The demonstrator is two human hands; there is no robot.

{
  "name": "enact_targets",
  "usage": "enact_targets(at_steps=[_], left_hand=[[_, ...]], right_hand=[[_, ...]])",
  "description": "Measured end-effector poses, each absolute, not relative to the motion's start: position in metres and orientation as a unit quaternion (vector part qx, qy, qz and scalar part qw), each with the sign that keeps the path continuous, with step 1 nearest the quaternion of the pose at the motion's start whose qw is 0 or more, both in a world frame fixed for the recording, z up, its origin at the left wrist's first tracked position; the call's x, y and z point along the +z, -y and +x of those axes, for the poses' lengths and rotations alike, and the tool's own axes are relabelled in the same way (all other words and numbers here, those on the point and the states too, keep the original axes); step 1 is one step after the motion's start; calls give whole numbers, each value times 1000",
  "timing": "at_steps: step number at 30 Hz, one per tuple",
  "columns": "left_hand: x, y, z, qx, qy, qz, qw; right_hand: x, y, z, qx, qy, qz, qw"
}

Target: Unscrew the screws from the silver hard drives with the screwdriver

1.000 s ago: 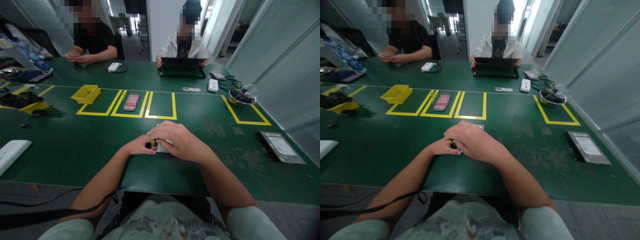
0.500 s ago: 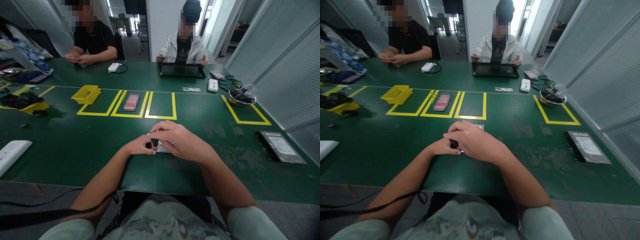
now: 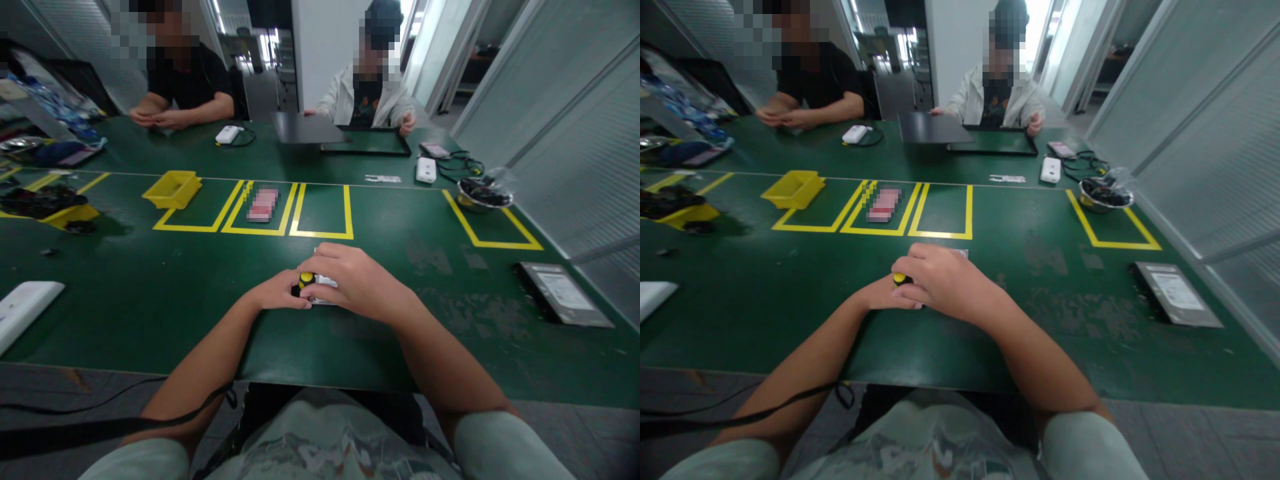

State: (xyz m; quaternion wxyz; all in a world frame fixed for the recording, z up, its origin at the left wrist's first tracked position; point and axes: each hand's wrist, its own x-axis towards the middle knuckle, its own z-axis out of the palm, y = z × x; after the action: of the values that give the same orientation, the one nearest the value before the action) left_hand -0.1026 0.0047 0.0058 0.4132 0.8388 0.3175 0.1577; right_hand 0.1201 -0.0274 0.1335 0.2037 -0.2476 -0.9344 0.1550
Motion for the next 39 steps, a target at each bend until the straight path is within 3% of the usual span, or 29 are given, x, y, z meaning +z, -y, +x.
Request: enact_targets(at_steps=[11,23,39], left_hand=[[8,-3,-102,158,-342,826,419],[6,-4,-101,171,-306,841,413],[-1,-6,-104,163,-300,842,418]], right_hand=[[129,25,115,16,933,-293,208],[130,29,114,164,923,-242,250],[130,27,122,138,930,-195,280]])
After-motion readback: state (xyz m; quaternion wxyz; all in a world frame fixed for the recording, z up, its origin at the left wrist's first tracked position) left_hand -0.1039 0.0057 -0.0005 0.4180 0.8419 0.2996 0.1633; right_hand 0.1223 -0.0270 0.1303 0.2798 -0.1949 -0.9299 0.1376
